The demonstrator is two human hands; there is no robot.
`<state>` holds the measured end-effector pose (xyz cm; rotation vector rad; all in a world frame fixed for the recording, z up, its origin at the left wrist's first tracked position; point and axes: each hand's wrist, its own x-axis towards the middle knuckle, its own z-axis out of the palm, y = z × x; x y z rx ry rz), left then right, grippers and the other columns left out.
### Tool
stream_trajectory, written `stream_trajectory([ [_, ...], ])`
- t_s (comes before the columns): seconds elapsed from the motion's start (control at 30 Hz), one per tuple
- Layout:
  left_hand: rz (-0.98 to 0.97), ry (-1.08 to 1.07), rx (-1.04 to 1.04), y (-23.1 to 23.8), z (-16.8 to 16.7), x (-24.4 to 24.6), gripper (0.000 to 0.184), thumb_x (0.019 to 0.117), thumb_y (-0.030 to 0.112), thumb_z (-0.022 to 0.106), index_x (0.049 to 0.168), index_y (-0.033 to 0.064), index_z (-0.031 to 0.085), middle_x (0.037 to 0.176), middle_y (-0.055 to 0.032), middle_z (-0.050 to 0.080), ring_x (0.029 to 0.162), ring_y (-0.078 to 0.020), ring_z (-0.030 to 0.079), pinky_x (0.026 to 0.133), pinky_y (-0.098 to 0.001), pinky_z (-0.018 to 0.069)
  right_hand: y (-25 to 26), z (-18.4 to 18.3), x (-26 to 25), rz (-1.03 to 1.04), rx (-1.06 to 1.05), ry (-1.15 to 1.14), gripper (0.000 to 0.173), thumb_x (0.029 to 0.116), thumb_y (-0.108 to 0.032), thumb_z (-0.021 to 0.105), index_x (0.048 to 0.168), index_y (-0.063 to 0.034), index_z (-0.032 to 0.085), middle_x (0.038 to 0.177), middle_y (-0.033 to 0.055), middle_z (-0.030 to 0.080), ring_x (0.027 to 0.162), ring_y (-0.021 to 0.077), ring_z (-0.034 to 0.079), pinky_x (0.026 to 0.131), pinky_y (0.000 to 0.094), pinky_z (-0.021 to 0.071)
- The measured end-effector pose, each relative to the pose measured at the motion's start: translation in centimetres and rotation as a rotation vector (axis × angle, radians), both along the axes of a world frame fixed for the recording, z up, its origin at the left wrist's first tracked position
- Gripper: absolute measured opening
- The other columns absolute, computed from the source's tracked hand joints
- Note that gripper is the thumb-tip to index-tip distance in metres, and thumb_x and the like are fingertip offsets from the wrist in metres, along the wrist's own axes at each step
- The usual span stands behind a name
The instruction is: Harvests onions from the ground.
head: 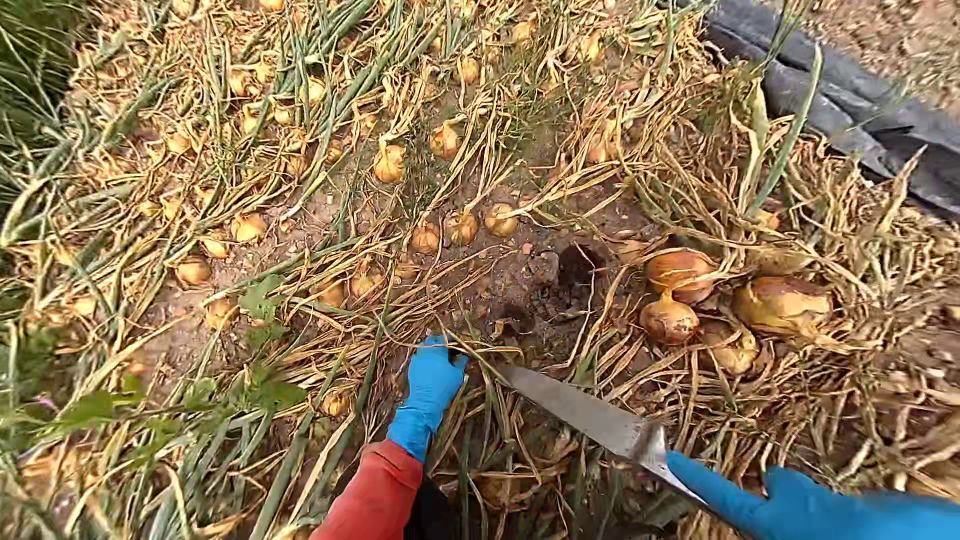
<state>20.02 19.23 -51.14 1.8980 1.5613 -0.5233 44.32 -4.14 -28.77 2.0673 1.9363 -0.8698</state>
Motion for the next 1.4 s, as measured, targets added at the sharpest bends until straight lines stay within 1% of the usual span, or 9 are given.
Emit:
stream_trajectory([
  [0.17,-0.163,-0.133,0.084,-0.7,-3.1,0.9,0.073,0.0882,0.035,0.079,0.152,0.0134,0.051,0.159,-0.0172,0.042,0.146,-0.0406,0.038,0.116,-0.0598,0.0349,5.3,-2.2,-1.4,0.055,-0.137,-0.054,0.063,0.0909,-0.006,0.062,0.151,-0.0234,0.054,0.092,0.0255,0.069,0.072,0.0471,0.068,0.055,0.0615,0.0489],
  [0.27,-0.119,-0.214,0.137,-0.4,-3.5,0.3,0.061,0.088,0.025,0.078,0.145,0.0125,0.059,0.153,-0.0179,0.049,0.142,-0.043,0.042,0.112,-0.0608,0.0387,4.4,-4.4,0.0,0.093,-0.075,-0.054,0.06,0.0934,-0.015,0.06,0.151,-0.0317,0.052,0.086,0.022,0.067,0.062,0.0438,0.065,0.046,0.0594,0.0464],
  [0.33,-0.123,-0.243,0.153,-0.3,-3.2,0.8,0.051,0.0907,0.028,0.077,0.136,0.0063,0.065,0.146,-0.0235,0.053,0.139,-0.0459,0.044,0.112,-0.0624,0.0373,5.9,-2.8,-1.8,0.062,-0.146,-0.068,0.06,0.0937,-0.009,0.06,0.152,-0.023,0.052,0.091,0.0264,0.068,0.067,0.0475,0.066,0.052,0.0624,0.0484],
  [0.5,-0.112,-0.307,0.245,-0.9,-4.0,1.1,0.047,0.0922,0.032,0.074,0.133,0.0083,0.069,0.145,-0.0201,0.057,0.136,-0.0449,0.048,0.111,-0.0618,0.0372,3.9,-5.9,-3.8,0.112,0.159,-0.196,0.057,0.0823,0.003,0.065,0.136,-0.0164,0.068,0.067,0.0169,0.062,0.048,0.0362,0.06,0.039,0.048,0.044],
  [0.7,-0.044,-0.285,0.24,-1.7,-3.8,1.8,0.046,0.093,0.027,0.072,0.133,0.0048,0.067,0.151,-0.0183,0.053,0.141,-0.0423,0.044,0.115,-0.0593,0.0344,-1.6,-9.1,-5.2,-0.196,-0.084,0.021,0.064,0.0902,-0.004,0.06,0.151,-0.0236,0.055,0.092,0.0283,0.07,0.065,0.0473,0.068,0.054,0.0619,0.0511],
  [0.9,-0.007,-0.317,0.2,-1.4,-3.9,1.1,0.051,0.0956,0.021,0.07,0.141,0.0011,0.06,0.153,-0.0251,0.048,0.145,-0.0446,0.039,0.12,-0.0568,0.0308,7.5,-3.2,-9.8,-0.15,-0.449,0.095,0.06,0.0976,0.003,0.05,0.156,-0.008,0.042,0.118,0.0292,0.065,0.101,0.0478,0.068,0.078,0.0596,0.0536],
  [1.1,-0.125,-0.173,0.101,-0.4,-2.8,1.8,0.062,0.0949,0.036,0.07,0.149,0.0094,0.054,0.16,-0.0168,0.043,0.149,-0.0363,0.038,0.12,-0.0536,0.032,-0.1,-14.4,-3.6,-0.18,-0.308,0.08,0.073,0.0965,-0.004,0.052,0.16,-0.0367,0.035,0.12,0.03,0.066,0.096,0.0513,0.067,0.077,0.0681,0.0502],
  [1.3,-0.131,0.061,0.057,1.8,-0.9,5.1,0.075,0.0862,0.032,0.076,0.153,0.0136,0.048,0.161,-0.0174,0.037,0.143,-0.0416,0.043,0.103,-0.0595,0.05,0.0,-20.5,0.6,-0.188,-0.225,0.086,0.07,0.0961,-0.015,0.061,0.161,-0.0251,0.036,0.12,0.0282,0.069,0.103,0.0503,0.068,0.089,0.0681,0.0487],
  [1.4,0.095,-0.087,0.034,2.2,-1.1,6.0,0.069,0.0804,0.034,0.08,0.142,0.0117,0.058,0.153,-0.0195,0.046,0.137,-0.0379,0.051,0.105,-0.0566,0.0499,-3.7,-20.1,0.2,-0.242,-0.164,0.111,0.063,0.0983,-0.015,0.057,0.159,-0.0182,0.041,0.117,0.0302,0.069,0.098,0.0522,0.068,0.085,0.0691,0.0498],
])
